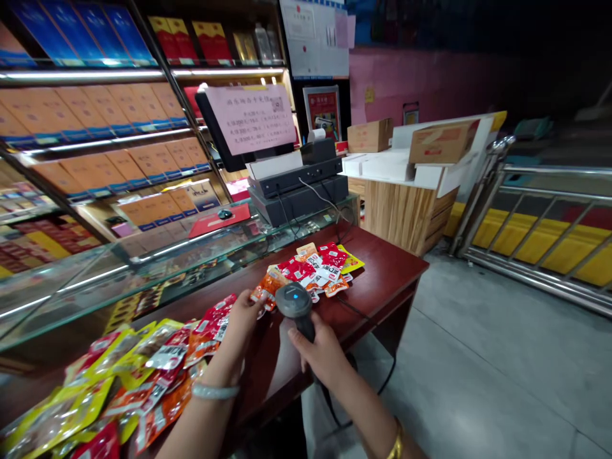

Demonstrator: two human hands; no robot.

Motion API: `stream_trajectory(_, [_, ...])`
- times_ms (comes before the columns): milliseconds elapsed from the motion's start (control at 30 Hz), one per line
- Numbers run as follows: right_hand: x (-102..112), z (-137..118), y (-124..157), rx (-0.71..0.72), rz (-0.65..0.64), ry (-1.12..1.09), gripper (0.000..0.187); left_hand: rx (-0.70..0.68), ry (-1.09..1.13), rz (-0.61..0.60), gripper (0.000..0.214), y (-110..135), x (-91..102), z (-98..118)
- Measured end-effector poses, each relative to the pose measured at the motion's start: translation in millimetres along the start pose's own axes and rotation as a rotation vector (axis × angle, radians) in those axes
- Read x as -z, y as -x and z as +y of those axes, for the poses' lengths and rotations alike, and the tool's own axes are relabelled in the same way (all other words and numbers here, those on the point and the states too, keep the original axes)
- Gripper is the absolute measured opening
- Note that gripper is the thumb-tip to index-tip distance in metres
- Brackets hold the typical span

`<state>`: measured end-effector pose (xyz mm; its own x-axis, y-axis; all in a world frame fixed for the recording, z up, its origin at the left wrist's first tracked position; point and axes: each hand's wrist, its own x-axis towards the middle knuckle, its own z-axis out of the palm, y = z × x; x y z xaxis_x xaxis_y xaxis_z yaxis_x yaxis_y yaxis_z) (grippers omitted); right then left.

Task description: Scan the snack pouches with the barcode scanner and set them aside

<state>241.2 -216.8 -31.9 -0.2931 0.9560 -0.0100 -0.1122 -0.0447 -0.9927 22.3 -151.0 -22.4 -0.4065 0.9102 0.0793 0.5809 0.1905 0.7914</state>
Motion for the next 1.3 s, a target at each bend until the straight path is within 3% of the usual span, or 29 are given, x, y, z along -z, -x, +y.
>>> stream_trajectory(100, [-1.3,-5.2,-1.0,0.027,-0.014,-0.024,0.039,-0.031,0.283,0.008,0.042,20.4,6.9,-11.1])
stream_trajectory(333, [-10.0,-14.5,1.4,0.073,-0.041,-0.056,0.039,0.02,0.612,-0.018,0.05,58.1,31.5,-11.4])
stream_trajectory(567, [-21.5,-17.7,10.5,0.079,-0.062,-0.048,0.039,0.033,0.665,0.065,0.05,68.7,50.8,-13.7])
stream_trajectory(800, [-38.8,-32.6,16.8,0.091,-0.144,-0.014,0.037,0.072,0.609,0.095,0.055,76.9,51.4,-21.4])
stream_trajectory(1100, [-46.1,-28.1,16.5,0.077,-0.188,0.035,0.036,0.08,0.647,0.091,0.054,80.1,53.8,-34.1])
stream_trajectory(1200, [-42.0,-22.7,15.4,0.077,-0.173,0.051,0.037,0.114,0.503,0.234,0.05,72.8,74.2,-50.9])
stream_trajectory(1300, [-34.4,-11.9,12.0,0.074,-0.136,0.031,0.042,0.151,0.116,0.576,0.043,65.0,96.8,-62.3])
